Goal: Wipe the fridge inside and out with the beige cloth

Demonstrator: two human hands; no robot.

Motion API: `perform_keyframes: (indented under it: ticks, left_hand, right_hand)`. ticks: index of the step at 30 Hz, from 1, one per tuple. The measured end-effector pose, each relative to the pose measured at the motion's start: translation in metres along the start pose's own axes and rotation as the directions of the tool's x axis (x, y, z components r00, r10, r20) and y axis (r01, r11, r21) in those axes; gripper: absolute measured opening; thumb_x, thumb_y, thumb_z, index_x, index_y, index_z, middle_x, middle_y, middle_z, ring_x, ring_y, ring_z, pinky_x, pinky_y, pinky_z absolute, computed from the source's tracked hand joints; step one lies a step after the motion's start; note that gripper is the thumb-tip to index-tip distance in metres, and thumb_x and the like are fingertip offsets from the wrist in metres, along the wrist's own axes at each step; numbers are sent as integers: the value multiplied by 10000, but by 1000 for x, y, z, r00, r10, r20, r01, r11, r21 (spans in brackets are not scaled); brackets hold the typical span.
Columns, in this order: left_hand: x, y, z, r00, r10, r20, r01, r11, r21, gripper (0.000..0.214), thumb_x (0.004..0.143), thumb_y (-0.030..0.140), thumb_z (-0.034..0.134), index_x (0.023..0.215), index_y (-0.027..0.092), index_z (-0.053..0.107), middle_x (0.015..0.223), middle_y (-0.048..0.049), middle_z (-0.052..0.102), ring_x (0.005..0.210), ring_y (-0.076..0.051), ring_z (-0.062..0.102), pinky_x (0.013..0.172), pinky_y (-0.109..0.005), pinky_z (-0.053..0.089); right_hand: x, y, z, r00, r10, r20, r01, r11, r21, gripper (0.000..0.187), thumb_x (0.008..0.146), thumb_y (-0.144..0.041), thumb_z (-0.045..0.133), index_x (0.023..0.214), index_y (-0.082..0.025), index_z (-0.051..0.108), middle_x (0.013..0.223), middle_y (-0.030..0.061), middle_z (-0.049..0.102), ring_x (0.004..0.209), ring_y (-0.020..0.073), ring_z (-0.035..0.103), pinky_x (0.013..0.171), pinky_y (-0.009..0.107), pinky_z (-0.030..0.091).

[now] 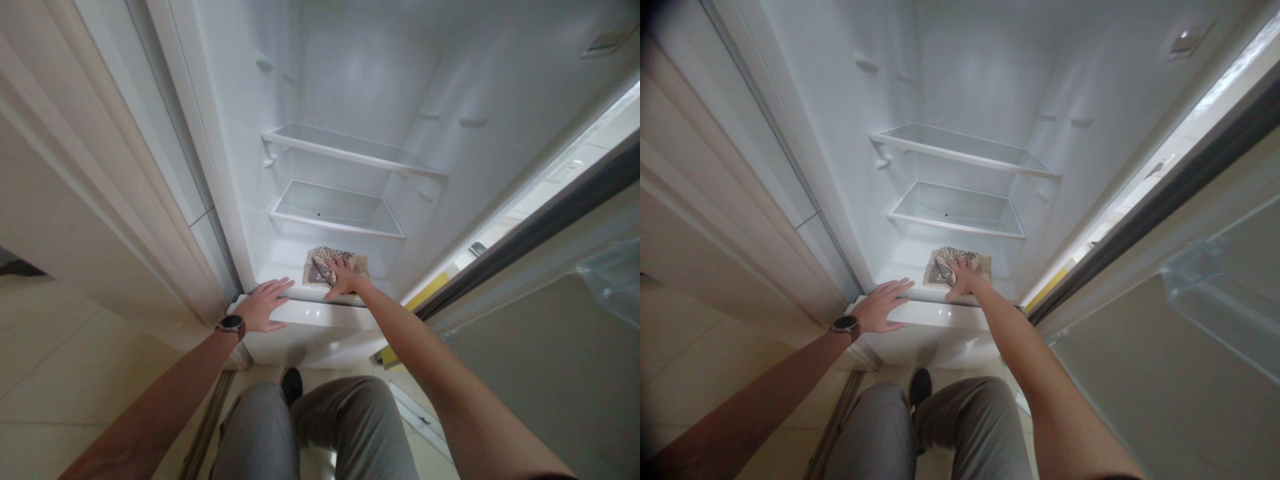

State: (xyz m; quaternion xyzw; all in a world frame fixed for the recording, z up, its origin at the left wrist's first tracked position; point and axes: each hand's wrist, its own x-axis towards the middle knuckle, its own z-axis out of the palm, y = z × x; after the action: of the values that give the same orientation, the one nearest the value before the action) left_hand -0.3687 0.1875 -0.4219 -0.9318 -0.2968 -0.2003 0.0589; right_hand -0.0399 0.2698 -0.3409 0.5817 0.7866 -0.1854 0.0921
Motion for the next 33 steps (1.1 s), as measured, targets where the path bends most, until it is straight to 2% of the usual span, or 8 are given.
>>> perform_keyframes:
  ticks: [6,12,20,28,33]
  left_hand:
    - [-1,0,1,1000,1,-4,-1,1000,3,565,917,627,732,1255,174,757,1719,-176,400,1616,-380,338,1308,-566,314]
    - [-1,-2,2,1000,2,0,-2,1000,4,573,918,628,733,1256,166,757,1721,-181,395,1621,-380,326,1307,-568,306]
    - [-1,-2,2,1000,8,-4,-8,1000,-3,580,925,634,724,1249,154,755,1716,-191,399,1617,-385,333,1297,-574,323]
    - [0,0,0,1000,2,-9,-2,1000,0,557,908,616,746,1235,166,764,1713,-178,410,1605,-388,355,1296,-556,324]
    - [1,0,0,1000,4,-16,-4,1000,-1,556,906,623,746,1225,167,769,1711,-173,417,1603,-383,357,1299,-542,315]
  right_hand:
    - [-1,-1,-2,1000,1,17,-1,1000,7,1532,516,-617,989,1742,-424,91,1837,72,-76,1662,501,-117,1230,846,121]
    - [-2,-2,-3,1000,-2,14,2,1000,7,1556,493,-607,1008,1741,-427,97,1837,87,-64,1654,529,-104,1226,850,106]
    - [-6,-5,-4,1000,2,9,-2,1000,-4,1526,526,-594,1008,1742,-419,103,1838,90,-40,1661,518,-63,1226,850,130]
    - [-5,-4,-4,1000,4,8,-4,1000,-5,1508,543,-587,1003,1748,-385,120,1838,89,-31,1662,506,-105,1227,849,146]
    - [-4,-4,-3,1000,8,11,-8,1000,-9,1505,553,-567,1007,1746,-402,103,1838,74,-50,1669,482,-110,1229,850,128]
